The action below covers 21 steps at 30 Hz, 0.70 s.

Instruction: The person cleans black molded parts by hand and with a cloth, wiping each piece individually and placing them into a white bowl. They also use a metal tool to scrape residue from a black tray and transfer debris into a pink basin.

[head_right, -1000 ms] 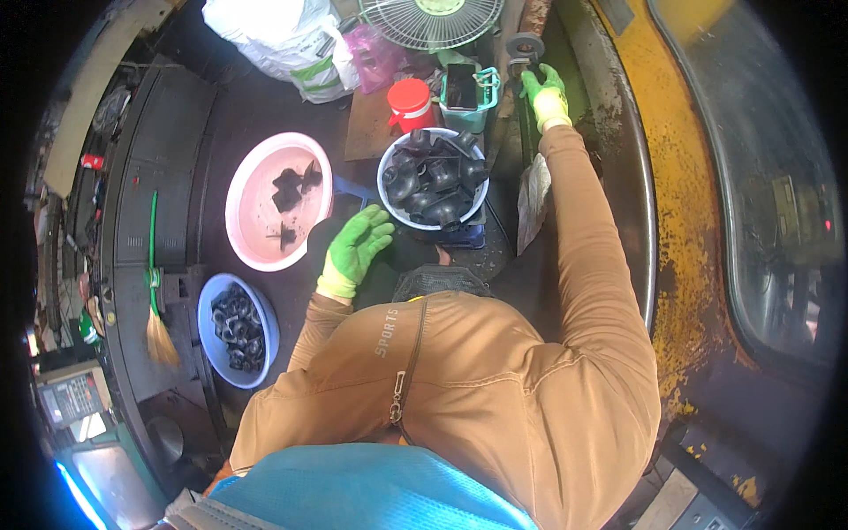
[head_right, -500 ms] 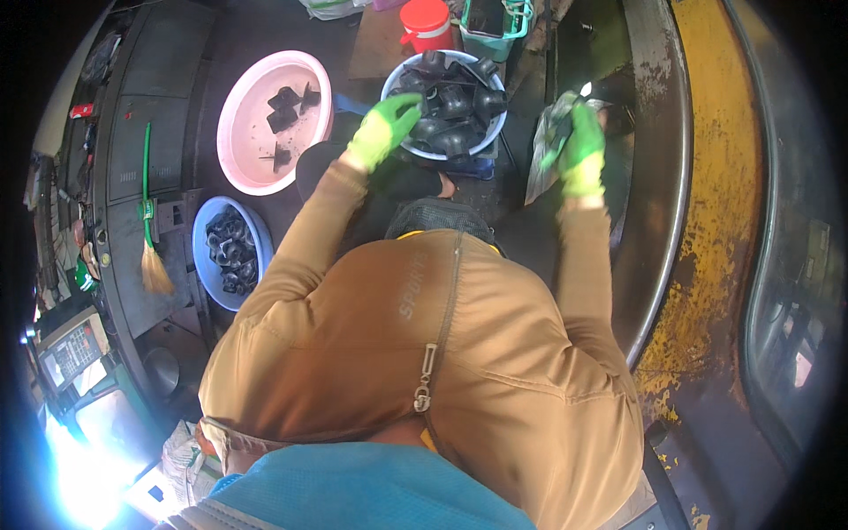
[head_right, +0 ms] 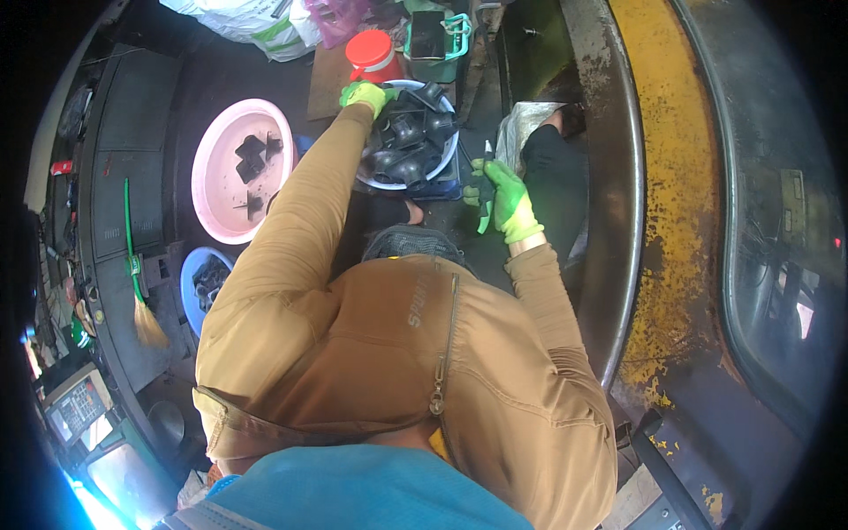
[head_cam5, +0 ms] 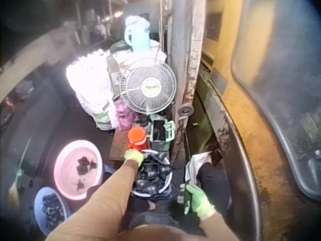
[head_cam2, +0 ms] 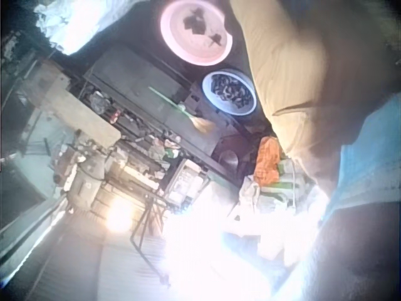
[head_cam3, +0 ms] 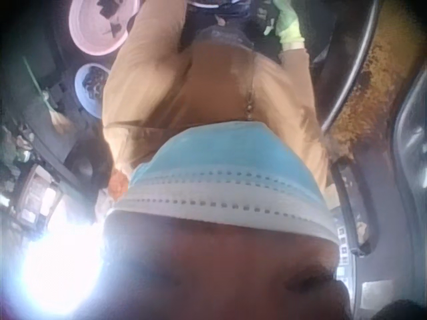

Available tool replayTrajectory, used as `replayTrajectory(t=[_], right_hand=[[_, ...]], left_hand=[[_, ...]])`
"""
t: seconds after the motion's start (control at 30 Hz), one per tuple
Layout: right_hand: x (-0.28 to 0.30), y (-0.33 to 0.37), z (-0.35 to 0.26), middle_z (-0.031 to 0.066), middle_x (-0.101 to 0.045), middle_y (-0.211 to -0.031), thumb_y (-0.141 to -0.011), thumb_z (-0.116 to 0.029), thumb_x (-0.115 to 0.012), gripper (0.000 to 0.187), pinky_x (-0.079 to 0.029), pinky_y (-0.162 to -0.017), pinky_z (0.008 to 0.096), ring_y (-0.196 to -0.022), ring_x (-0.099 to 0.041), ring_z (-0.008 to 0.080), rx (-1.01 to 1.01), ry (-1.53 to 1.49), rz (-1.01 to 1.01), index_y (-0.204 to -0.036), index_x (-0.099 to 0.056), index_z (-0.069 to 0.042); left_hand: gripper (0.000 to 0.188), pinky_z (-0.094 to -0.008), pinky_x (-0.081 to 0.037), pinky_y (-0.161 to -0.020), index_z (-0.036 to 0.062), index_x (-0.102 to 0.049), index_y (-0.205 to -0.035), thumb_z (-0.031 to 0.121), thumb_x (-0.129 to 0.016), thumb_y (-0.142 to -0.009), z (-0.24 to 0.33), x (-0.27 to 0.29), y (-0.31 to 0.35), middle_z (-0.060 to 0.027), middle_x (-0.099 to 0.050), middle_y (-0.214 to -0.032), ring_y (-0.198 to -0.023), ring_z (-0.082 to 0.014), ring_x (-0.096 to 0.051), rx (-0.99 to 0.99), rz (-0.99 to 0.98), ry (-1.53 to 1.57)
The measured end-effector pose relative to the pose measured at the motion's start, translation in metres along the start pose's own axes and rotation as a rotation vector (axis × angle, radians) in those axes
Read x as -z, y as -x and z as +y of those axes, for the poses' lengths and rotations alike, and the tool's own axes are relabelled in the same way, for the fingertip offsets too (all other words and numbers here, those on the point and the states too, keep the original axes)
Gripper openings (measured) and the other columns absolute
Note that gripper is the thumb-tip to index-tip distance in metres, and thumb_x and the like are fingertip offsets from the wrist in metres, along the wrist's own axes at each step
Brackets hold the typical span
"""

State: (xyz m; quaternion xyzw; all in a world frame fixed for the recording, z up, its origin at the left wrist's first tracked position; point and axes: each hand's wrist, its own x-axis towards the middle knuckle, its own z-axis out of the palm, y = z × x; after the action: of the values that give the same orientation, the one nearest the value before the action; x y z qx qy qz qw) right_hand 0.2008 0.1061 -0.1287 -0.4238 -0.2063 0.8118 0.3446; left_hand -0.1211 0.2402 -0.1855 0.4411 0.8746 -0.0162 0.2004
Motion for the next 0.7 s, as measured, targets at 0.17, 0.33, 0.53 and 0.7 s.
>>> replayTrajectory(t=[0.17,0.33,0.53,0.7], right_hand=[[-0.001,-0.001,0.005,0.0047,-0.059,-0.097,-0.094,-0.018,-0.054,0.025,-0.050,-0.059,0.0307,-0.068,-0.062,0.0203,0.065,0.038,-0.026,-0.115,-0.058,-0.004],[-0.017,0.003,0.004,0.0005,-0.059,-0.092,-0.095,-0.022,-0.055,0.034,-0.044,-0.055,0.0229,-0.063,-0.055,0.0106,0.127,0.261,0.061,-0.126,-0.057,-0.007],[-0.070,0.029,-0.029,0.0014,-0.062,-0.090,-0.097,-0.019,-0.051,0.038,-0.043,-0.057,0.0205,-0.064,-0.053,0.0076,0.367,0.379,-0.118,-0.131,-0.050,-0.004],[-0.109,0.039,-0.056,0.0005,-0.060,-0.096,-0.096,-0.020,-0.053,0.033,-0.043,-0.063,0.0191,-0.074,-0.054,0.0051,0.638,0.804,-0.170,-0.125,-0.054,-0.005]], left_hand=[[0.063,-0.0399,-0.049,-0.089,0.0058,-0.066,-0.108,0.048,-0.078,-0.062,-0.026,0.010,0.030,-0.0166,-0.067,-0.108,-0.101,-0.0310,-0.064,-0.145,0.183,0.277],[0.057,-0.0340,-0.050,-0.084,0.0007,-0.065,-0.106,0.034,-0.083,-0.064,-0.043,0.050,0.100,-0.0148,-0.068,-0.101,-0.095,-0.0246,-0.064,-0.433,0.289,0.782],[0.045,-0.0314,-0.049,-0.084,0.0024,-0.065,-0.112,0.022,-0.077,-0.073,-0.053,0.117,0.196,-0.0079,-0.069,-0.101,-0.090,-0.0149,-0.063,-0.758,-0.107,1.118],[0.045,-0.0337,-0.049,-0.085,0.0037,-0.067,-0.108,0.020,-0.077,-0.067,-0.046,0.139,0.216,-0.0109,-0.069,-0.100,-0.088,-0.0226,-0.064,-1.084,0.001,0.811]])
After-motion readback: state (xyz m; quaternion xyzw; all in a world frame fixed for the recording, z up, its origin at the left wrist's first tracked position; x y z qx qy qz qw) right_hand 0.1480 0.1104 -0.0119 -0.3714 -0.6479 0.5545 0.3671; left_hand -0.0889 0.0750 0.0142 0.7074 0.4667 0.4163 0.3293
